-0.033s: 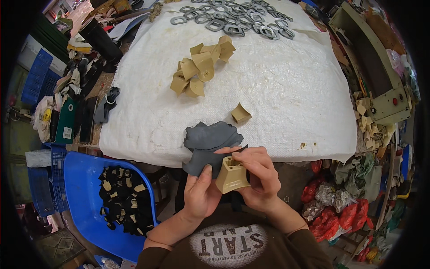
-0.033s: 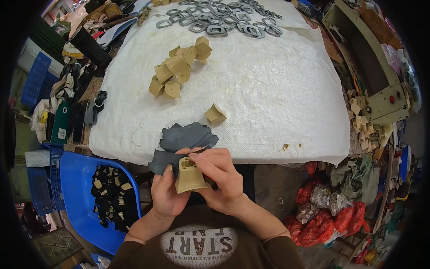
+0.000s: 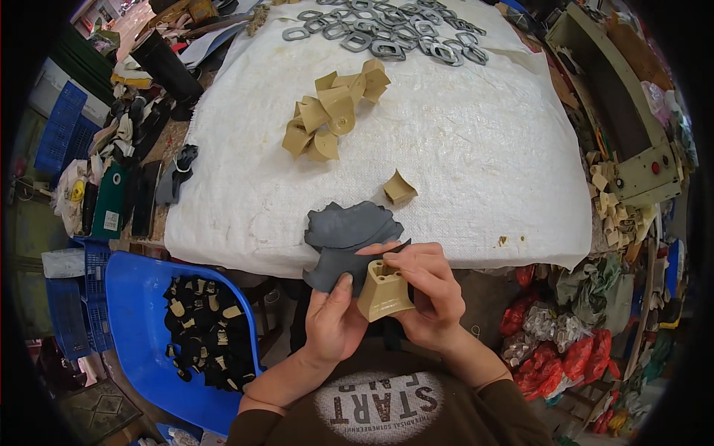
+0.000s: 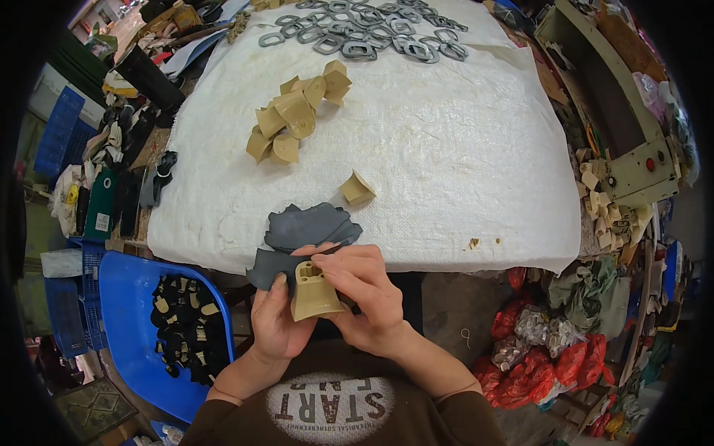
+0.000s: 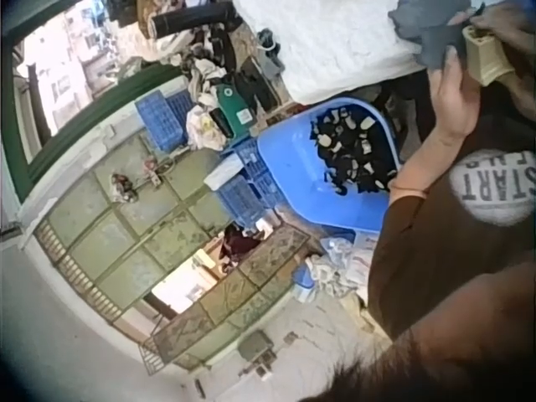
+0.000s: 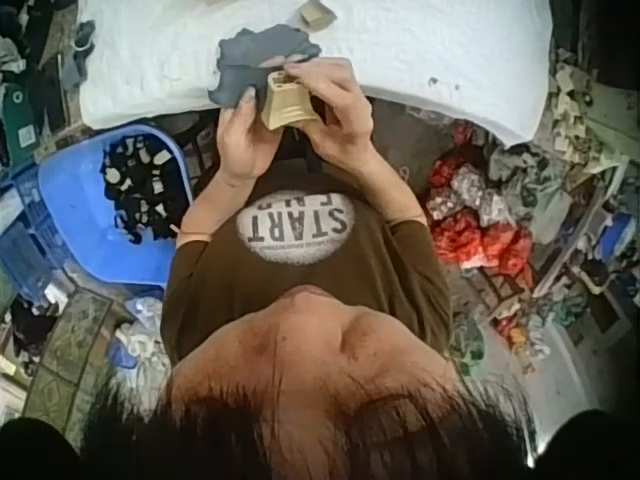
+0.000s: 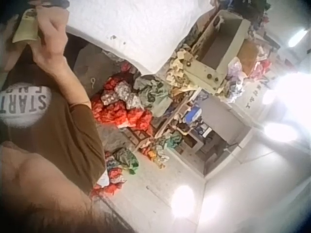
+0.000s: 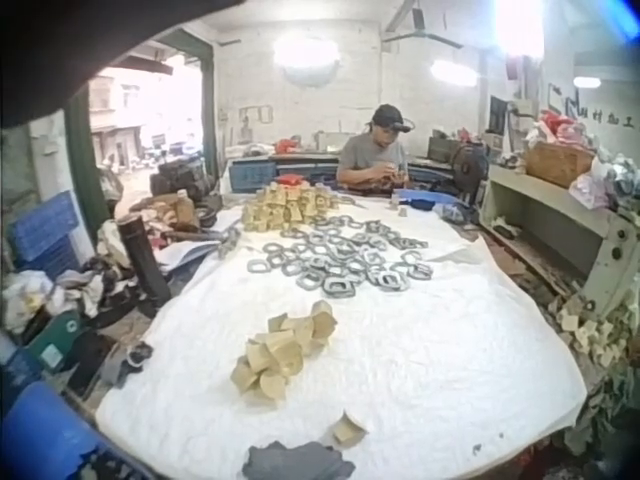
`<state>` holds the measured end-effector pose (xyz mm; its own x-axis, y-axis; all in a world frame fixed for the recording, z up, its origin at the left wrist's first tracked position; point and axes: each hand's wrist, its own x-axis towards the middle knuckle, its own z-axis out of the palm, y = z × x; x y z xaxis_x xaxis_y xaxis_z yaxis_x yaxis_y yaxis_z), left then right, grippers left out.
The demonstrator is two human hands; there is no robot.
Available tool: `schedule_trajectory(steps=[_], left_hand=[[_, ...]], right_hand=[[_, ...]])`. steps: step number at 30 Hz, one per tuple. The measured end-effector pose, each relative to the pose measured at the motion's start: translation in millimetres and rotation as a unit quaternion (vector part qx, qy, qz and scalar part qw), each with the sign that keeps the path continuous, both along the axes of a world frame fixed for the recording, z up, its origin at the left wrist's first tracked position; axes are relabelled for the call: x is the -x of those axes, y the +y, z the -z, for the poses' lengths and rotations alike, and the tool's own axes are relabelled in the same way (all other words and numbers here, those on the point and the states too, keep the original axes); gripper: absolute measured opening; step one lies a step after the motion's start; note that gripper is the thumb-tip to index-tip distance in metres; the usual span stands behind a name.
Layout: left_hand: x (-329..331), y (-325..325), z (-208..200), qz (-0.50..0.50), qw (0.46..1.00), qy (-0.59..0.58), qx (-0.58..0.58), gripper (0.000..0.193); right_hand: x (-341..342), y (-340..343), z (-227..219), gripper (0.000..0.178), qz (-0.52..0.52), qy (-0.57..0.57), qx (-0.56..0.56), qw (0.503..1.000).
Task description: The recorder is hand-assembling small shoe components, fitting tan-colored pieces onto a dark grey base piece.
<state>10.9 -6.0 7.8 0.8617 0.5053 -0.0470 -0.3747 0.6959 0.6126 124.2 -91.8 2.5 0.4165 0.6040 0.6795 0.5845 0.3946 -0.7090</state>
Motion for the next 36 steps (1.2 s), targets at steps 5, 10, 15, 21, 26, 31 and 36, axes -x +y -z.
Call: schedule_trajectory(steps=[5,10,15,21,26,31,36], left_hand=[[-2,-2,-1,0.007,1.0,-0.015,0.014,0.043],[-3,-7,0,-0.006,1.0,-0.01,0.019,0.043],[-3,-9,0,-0.01,0.996,0.048,-0.079,0.047],[1,-9,6,-0.044,0.985,0.075,-0.146,0.047],[12,8,-4,-0.044,0.969,0.124,-0.21,0.045],[15,9,4,-0.02,0.927,0.201,-0.316,0.044],[11,3,-4,0.005,0.869,0.27,-0.416,0.043]], right_hand=[[-4,0,2,0.056,-0.012,-0.009,-0.016,1.0],[-5,-1,1,0.055,-0.02,0.003,-0.014,1.0],[-11,-2,1,0.055,-0.008,-0.037,0.01,0.999],[-18,-1,4,0.057,0.066,-0.115,0.059,0.989],[-17,-5,-4,0.051,0.104,-0.156,0.091,0.978],[-12,-12,-28,0.045,0.127,-0.219,0.238,0.938],[-15,-12,-26,0.048,0.106,-0.239,0.282,0.923]])
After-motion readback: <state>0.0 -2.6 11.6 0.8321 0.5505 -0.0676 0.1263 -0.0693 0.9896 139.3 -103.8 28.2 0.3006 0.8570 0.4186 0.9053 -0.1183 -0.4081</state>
